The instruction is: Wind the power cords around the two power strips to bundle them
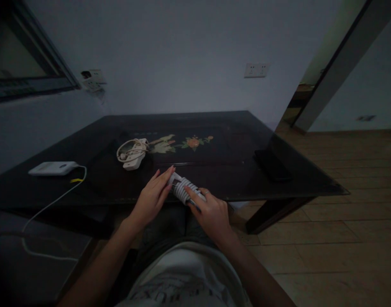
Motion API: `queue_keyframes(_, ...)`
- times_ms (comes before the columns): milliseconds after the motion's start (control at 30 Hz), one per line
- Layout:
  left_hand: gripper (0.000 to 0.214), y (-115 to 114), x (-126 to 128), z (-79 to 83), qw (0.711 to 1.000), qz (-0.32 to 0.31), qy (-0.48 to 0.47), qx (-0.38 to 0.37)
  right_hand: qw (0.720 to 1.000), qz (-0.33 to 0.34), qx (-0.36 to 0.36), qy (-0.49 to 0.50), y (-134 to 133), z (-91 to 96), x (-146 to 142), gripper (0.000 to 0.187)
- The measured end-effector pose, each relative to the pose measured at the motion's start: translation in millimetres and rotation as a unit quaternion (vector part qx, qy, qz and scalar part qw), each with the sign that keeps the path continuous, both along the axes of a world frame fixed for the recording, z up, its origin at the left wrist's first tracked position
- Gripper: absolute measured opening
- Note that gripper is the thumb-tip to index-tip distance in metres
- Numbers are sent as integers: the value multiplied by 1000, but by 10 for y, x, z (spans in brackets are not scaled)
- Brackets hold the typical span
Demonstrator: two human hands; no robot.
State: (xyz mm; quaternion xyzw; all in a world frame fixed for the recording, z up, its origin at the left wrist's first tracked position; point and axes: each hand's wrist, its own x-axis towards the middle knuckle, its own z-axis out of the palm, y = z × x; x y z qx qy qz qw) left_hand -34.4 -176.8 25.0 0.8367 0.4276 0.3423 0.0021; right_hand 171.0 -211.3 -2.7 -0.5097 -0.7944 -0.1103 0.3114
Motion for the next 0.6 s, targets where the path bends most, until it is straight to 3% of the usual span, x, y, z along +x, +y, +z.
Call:
queue_keyframes(400, 45, -150, 286, -119, 973, 59, -209, -82, 999, -29, -21, -26, 4, 81, -58, 42)
queue_keyframes(600, 48, -38, 231, -103, 984, 48, -160, -65, 998, -23, 5, -50, 42, 109, -25, 37)
